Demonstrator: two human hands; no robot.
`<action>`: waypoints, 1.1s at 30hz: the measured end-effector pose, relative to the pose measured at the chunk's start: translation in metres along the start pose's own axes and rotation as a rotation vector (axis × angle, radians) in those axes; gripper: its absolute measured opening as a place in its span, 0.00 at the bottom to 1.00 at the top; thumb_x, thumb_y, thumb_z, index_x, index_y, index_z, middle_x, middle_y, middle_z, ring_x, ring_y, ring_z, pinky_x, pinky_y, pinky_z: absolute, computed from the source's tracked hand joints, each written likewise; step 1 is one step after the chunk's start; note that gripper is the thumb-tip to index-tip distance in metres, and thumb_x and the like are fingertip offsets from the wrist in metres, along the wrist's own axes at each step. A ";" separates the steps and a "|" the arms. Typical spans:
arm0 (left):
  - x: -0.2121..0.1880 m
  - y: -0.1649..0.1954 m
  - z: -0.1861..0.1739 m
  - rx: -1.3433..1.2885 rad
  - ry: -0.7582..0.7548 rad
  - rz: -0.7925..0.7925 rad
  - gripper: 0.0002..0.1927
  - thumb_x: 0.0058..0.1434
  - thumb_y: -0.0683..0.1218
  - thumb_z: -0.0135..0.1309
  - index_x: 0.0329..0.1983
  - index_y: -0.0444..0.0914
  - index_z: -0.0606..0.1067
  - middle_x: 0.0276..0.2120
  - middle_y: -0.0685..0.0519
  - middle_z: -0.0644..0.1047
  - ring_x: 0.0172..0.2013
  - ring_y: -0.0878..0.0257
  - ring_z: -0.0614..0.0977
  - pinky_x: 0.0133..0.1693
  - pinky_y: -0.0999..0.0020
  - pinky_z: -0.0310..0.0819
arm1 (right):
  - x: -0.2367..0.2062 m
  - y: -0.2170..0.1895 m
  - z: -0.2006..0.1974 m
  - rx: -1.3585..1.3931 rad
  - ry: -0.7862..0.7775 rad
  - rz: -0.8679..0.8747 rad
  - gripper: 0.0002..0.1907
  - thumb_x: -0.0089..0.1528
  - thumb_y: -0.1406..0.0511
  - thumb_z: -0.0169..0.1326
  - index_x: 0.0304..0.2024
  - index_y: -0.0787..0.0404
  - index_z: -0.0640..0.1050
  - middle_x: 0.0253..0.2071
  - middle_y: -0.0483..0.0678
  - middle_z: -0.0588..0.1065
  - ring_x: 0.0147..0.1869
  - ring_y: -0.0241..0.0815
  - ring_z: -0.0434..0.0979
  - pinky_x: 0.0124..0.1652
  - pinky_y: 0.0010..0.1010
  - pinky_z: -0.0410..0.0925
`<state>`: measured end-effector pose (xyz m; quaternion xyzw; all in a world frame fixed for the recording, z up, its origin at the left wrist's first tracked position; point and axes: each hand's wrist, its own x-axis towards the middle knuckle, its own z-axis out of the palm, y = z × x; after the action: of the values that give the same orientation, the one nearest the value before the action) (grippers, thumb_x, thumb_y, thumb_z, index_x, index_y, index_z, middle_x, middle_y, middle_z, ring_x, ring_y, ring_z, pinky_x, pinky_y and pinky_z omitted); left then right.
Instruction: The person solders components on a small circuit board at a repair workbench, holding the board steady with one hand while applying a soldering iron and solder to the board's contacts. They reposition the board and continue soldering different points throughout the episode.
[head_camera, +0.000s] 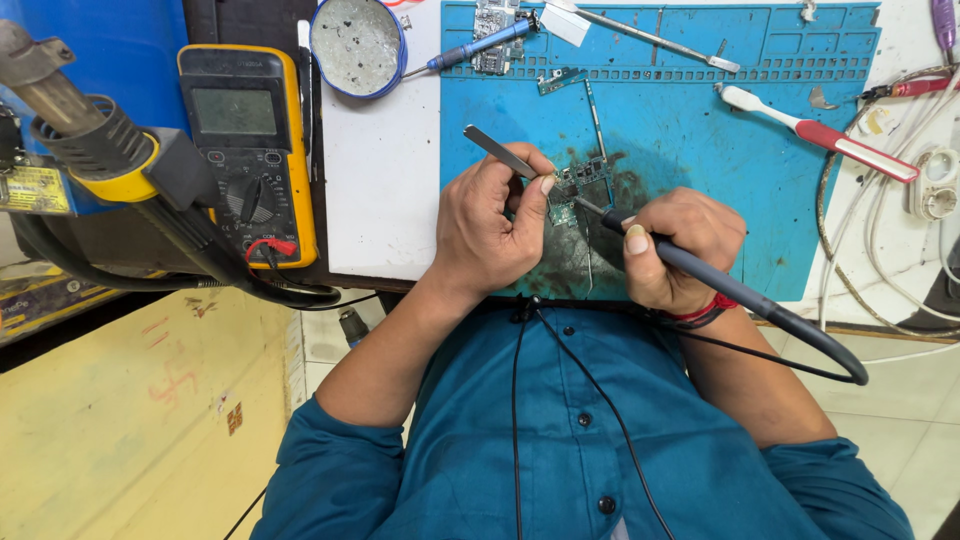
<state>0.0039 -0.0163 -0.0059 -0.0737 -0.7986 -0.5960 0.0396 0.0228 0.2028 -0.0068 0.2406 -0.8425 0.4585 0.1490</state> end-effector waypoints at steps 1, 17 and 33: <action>0.000 0.000 0.000 0.001 0.003 0.004 0.05 0.65 0.36 0.57 0.42 0.35 0.75 0.30 0.54 0.78 0.23 0.67 0.78 0.28 0.72 0.72 | 0.000 0.000 0.000 -0.006 -0.007 -0.004 0.08 0.68 0.67 0.53 0.36 0.63 0.70 0.29 0.51 0.76 0.29 0.46 0.75 0.30 0.33 0.67; 0.000 0.000 0.000 -0.003 0.008 0.015 0.05 0.66 0.36 0.58 0.43 0.36 0.74 0.31 0.53 0.78 0.24 0.67 0.79 0.29 0.72 0.73 | 0.001 0.000 0.000 0.010 0.008 0.001 0.08 0.68 0.66 0.53 0.36 0.63 0.70 0.28 0.51 0.75 0.29 0.46 0.75 0.30 0.32 0.67; 0.000 0.000 0.000 -0.002 0.006 0.025 0.05 0.66 0.36 0.57 0.43 0.35 0.74 0.31 0.53 0.78 0.25 0.67 0.79 0.29 0.72 0.73 | 0.000 0.000 0.001 0.014 0.004 0.006 0.08 0.68 0.66 0.53 0.36 0.63 0.70 0.28 0.50 0.75 0.28 0.46 0.75 0.30 0.32 0.67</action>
<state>0.0037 -0.0167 -0.0061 -0.0819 -0.7968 -0.5966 0.0494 0.0233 0.2021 -0.0069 0.2383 -0.8397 0.4650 0.1476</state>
